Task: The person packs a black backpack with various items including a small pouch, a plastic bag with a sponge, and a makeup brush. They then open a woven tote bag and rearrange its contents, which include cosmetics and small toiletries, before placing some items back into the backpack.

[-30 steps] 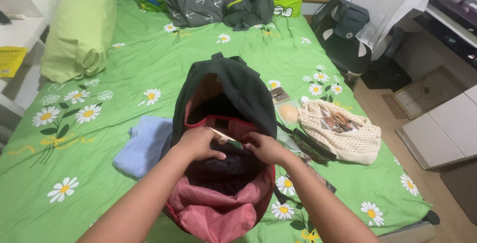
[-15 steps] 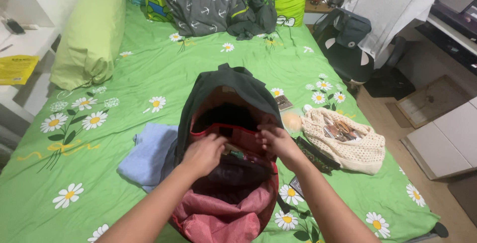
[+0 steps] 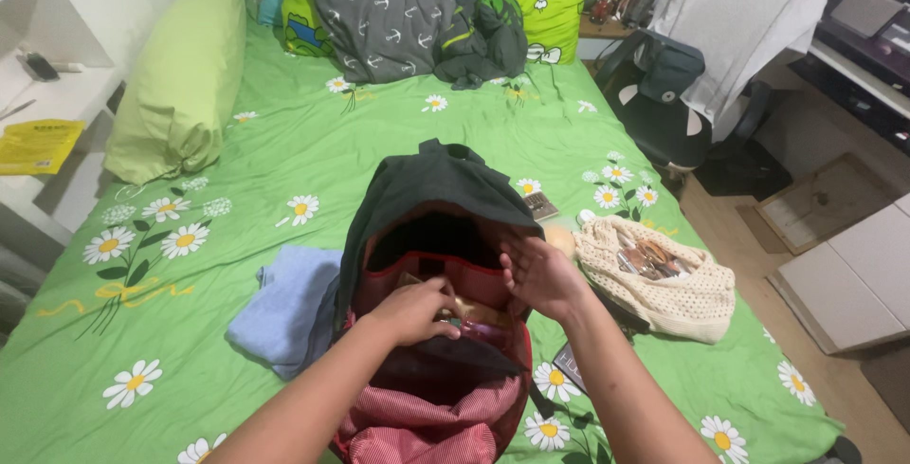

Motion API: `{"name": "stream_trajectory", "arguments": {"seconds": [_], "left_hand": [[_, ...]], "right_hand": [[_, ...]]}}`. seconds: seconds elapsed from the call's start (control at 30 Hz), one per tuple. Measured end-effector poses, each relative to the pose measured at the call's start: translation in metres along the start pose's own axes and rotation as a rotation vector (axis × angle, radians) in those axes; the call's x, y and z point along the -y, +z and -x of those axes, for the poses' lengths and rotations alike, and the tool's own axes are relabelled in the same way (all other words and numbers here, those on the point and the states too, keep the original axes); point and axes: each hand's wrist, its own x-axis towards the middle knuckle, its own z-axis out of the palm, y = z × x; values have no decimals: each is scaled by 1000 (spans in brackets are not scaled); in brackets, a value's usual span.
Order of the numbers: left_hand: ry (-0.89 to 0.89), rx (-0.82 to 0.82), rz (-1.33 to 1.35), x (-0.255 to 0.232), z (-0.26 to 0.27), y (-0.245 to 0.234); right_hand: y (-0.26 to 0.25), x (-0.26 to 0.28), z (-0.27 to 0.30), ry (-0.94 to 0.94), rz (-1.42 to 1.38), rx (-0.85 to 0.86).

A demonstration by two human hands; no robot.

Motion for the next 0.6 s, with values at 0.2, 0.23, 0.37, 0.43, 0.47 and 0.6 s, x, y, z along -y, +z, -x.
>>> {"name": "stream_trajectory", "arguments": {"seconds": [0.2, 0.23, 0.37, 0.43, 0.47, 0.6], "left_hand": [[25, -192, -14, -28, -7, 2], [50, -247, 18, -34, -7, 2], [212, -114, -16, -52, -6, 2], [252, 25, -161, -55, -9, -3], [216, 81, -169, -55, -11, -7], [107, 166, -11, -63, -27, -25]], "right_hand": [[1, 0, 5, 10, 268, 39], [0, 1, 10, 27, 303, 96], [-9, 6, 30, 79, 454, 335], [-18, 12, 41, 110, 529, 434], [-25, 16, 48, 133, 563, 469], [-62, 30, 64, 53, 617, 324]]}}
